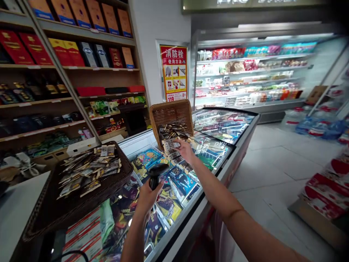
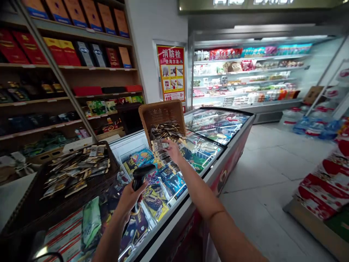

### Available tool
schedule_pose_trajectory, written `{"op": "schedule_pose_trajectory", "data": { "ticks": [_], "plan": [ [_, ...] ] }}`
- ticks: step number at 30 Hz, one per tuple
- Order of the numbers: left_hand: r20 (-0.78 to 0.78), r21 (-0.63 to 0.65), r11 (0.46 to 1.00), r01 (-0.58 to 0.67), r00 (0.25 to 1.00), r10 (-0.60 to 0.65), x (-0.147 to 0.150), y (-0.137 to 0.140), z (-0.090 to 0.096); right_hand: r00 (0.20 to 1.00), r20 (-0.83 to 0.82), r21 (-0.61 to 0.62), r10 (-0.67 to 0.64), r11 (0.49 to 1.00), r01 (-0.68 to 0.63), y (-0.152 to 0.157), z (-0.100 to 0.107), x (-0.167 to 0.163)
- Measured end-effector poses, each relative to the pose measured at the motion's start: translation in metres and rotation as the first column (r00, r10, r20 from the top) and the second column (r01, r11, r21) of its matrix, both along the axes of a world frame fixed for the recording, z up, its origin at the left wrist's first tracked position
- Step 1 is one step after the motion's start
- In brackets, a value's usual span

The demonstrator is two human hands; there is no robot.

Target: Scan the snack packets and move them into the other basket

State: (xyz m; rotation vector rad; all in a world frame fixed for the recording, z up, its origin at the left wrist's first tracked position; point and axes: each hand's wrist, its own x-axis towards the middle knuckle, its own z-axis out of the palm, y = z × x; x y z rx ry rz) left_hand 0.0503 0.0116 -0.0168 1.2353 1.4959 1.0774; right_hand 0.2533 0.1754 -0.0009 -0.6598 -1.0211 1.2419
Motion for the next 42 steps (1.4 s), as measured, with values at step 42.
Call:
{"op": "schedule_pose_trajectory", "data": {
  "ticks": [42],
  "plan": [
    [-0.431, 0.133, 0.979, 0.153, 0.899, -0.082, -0.002, 0.005, 0.008, 0.39, 0.572, 0.024, -0.722, 0.49, 0.872, 0.029, -0.033, 0.06]
  ]
}}
